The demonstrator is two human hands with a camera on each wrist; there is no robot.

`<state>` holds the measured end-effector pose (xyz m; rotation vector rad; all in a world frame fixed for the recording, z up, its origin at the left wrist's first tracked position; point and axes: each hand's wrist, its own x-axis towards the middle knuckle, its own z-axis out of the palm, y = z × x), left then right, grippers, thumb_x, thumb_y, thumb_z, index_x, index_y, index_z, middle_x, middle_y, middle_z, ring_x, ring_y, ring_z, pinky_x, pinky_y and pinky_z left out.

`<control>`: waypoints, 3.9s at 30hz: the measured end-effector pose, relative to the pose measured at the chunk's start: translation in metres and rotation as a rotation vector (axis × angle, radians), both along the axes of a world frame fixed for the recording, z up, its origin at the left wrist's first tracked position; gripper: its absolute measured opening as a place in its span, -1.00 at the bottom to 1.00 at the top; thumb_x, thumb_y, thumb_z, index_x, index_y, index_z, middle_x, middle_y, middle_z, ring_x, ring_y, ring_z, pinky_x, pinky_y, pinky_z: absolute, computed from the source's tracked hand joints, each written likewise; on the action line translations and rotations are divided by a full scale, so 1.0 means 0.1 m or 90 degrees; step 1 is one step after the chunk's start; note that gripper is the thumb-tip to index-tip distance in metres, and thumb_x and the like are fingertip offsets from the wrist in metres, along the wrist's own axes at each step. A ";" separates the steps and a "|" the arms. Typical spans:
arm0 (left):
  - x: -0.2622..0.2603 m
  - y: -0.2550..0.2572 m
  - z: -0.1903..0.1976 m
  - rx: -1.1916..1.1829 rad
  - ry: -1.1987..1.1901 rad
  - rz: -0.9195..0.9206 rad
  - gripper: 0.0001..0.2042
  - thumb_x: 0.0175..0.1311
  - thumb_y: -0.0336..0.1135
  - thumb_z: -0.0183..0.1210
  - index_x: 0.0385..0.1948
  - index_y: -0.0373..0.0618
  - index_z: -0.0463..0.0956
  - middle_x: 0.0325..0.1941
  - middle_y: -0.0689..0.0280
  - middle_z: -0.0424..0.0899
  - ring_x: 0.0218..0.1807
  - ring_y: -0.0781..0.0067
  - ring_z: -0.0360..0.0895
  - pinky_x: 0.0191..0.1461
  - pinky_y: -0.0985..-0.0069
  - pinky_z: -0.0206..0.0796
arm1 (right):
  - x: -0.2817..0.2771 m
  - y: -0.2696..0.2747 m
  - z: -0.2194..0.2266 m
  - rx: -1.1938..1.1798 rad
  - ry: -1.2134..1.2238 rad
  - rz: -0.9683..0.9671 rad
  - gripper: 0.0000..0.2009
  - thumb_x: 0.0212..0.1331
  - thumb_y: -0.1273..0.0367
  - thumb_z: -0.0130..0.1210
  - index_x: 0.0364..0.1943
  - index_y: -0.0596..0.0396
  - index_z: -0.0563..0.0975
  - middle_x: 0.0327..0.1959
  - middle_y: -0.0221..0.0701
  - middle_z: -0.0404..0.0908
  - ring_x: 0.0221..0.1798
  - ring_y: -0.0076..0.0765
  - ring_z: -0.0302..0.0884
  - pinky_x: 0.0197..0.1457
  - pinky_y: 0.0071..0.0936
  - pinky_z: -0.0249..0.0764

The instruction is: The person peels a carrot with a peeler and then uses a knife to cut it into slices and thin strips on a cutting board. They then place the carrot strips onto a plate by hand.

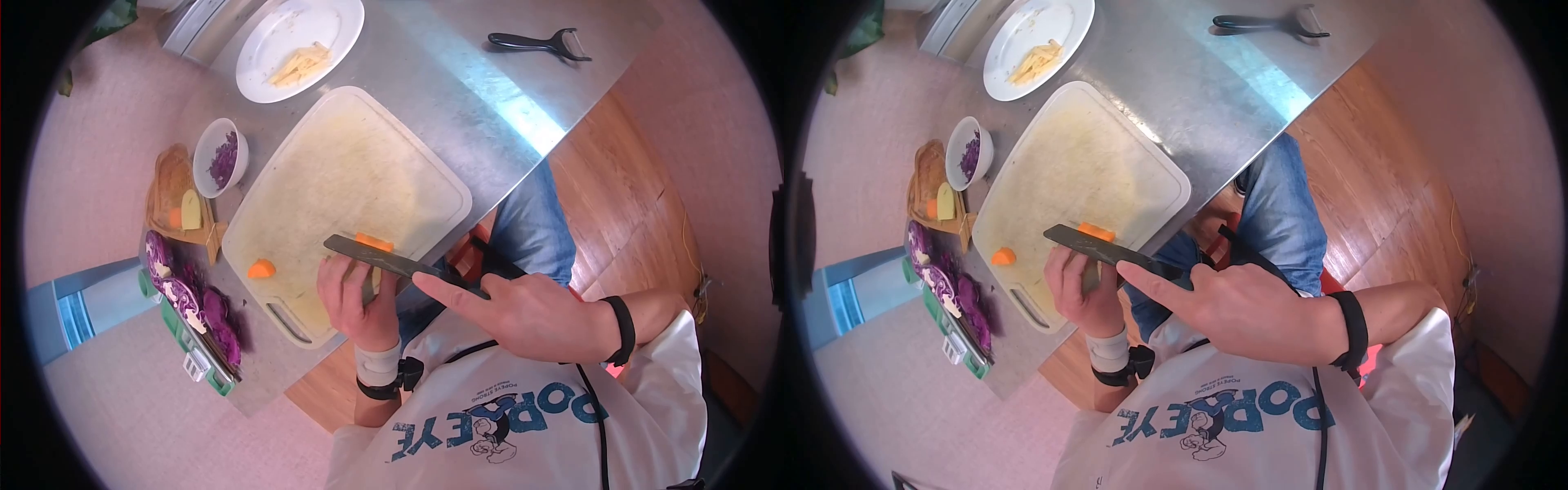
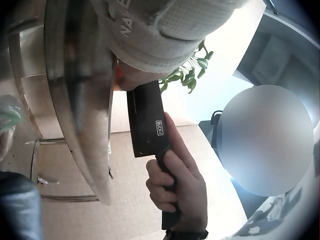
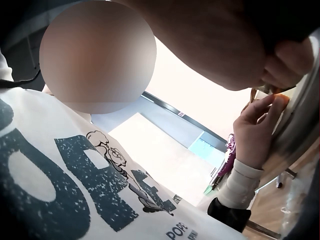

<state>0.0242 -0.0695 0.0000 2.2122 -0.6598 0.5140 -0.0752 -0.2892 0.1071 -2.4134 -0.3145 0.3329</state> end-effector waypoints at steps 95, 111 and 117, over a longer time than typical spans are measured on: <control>-0.01 0.00 -0.02 0.012 0.002 0.009 -0.50 -0.10 -0.57 0.57 -0.02 -0.11 0.65 0.10 0.19 0.70 0.14 0.00 0.60 0.24 0.16 0.43 | -0.12 0.14 -0.20 0.031 -0.017 -0.052 -0.13 0.26 0.51 0.22 0.68 -0.26 0.17 -0.52 -0.31 0.43 -0.62 -0.27 0.45 -0.58 -0.33 0.43; -0.02 0.01 -0.01 0.004 0.000 -0.003 -0.53 -0.11 -0.69 0.47 -0.05 -0.23 0.67 0.17 0.15 0.69 0.18 0.09 0.63 0.26 0.31 0.47 | -0.07 0.11 -0.15 0.041 0.014 -0.032 -0.08 0.23 0.55 0.20 0.70 -0.24 0.11 -0.57 -0.31 0.42 -0.63 -0.30 0.47 -0.61 -0.36 0.40; -0.02 0.00 0.01 0.008 -0.001 -0.007 -0.56 -0.12 -0.69 0.49 -0.10 -0.23 0.69 0.16 0.16 0.70 0.18 0.10 0.64 0.26 0.31 0.47 | -0.06 0.12 -0.05 -0.004 -0.002 -0.034 -0.07 0.19 0.55 0.18 0.70 -0.24 0.11 -0.57 -0.33 0.43 -0.65 -0.30 0.49 -0.63 -0.36 0.43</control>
